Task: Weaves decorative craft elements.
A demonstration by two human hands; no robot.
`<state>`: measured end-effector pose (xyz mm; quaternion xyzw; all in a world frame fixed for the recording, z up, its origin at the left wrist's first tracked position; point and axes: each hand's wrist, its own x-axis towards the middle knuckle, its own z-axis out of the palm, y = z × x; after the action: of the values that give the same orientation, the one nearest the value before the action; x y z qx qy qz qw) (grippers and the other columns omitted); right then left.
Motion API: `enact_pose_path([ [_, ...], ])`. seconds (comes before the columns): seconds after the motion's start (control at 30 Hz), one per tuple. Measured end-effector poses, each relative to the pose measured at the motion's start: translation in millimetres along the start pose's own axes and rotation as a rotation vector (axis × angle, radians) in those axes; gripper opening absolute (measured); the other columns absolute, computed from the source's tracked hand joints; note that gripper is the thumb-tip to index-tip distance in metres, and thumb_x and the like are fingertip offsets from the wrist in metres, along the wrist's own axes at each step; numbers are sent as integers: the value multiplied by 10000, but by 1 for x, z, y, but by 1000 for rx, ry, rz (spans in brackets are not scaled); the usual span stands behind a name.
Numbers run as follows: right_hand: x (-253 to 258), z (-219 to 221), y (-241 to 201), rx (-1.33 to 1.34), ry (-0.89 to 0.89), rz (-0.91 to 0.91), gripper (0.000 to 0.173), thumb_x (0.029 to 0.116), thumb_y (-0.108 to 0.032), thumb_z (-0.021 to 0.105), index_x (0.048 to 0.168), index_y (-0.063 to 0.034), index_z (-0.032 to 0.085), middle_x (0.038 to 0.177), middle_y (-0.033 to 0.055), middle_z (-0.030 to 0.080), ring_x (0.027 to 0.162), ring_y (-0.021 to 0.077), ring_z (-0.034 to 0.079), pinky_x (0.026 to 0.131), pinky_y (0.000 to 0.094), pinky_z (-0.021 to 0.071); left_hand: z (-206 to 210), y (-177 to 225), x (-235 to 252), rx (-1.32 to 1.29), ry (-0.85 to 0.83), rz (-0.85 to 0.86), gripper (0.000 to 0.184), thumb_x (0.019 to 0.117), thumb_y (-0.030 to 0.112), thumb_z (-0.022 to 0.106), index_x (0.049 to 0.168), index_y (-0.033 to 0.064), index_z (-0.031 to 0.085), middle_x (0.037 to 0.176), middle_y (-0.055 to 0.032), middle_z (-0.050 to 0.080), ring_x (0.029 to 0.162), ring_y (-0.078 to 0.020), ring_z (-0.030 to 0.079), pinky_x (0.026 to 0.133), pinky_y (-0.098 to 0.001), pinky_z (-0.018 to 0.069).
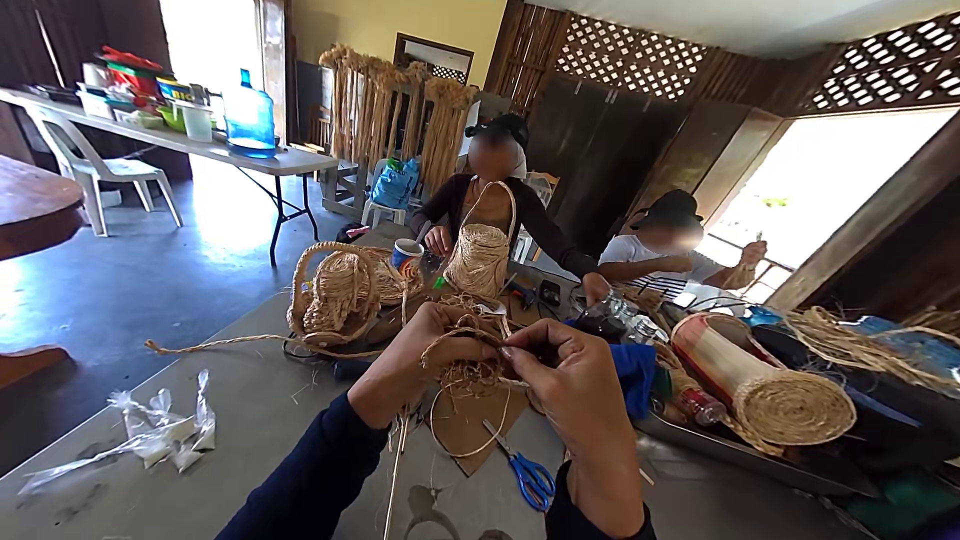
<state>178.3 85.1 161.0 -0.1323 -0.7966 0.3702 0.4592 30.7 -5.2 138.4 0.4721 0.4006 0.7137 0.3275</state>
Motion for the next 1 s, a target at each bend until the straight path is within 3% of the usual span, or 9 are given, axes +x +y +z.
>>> enact_pose_path([
  [0.4,3,-5,3,124,-71,-9,139,783,70,711,858,-45,686,752,-29,687,650,9,668,616,165,591,-6,-5,2,-9,-76,49,166,867,-64,672,878,77,759,819,29,747,762,-30,698,742,-211,595],
  [0.53,5,-11,6,223,-155,15,136,865,61,645,966,-20,686,812,-22,704,705,39,694,662,201,615,-9,-1,1,33,-66,11,152,866,-81,673,895,52,740,804,23,741,744,-40,702,727,-216,601],
  [0.67,6,-9,9,162,-74,-18,75,930,1,628,953,-24,695,804,-5,731,708,54,722,680,212,630,-12,0,2,46,-70,-30,157,867,-91,672,882,50,742,798,23,739,738,-36,699,724,-208,598],
  [0.73,6,-5,10,64,-61,-68,66,911,-62,673,953,-40,719,826,-19,725,736,20,706,694,178,612,-14,-3,4,36,-83,-36,155,859,-94,675,875,45,742,794,15,740,733,-39,698,719,-208,597],
  [0.87,4,0,10,-51,-140,-110,213,836,-165,779,1014,-54,750,875,-23,721,782,-16,680,692,127,569,-10,-2,3,74,-61,-47,154,845,-91,685,844,53,740,770,31,728,712,-17,683,695,-190,587],
  [1.0,4,7,13,-81,-60,-138,48,854,-93,753,896,-76,770,834,-27,721,731,-37,659,662,111,550,-9,-5,3,94,-71,-35,142,813,-72,713,810,66,747,762,24,733,718,-26,689,705,-203,592],
])
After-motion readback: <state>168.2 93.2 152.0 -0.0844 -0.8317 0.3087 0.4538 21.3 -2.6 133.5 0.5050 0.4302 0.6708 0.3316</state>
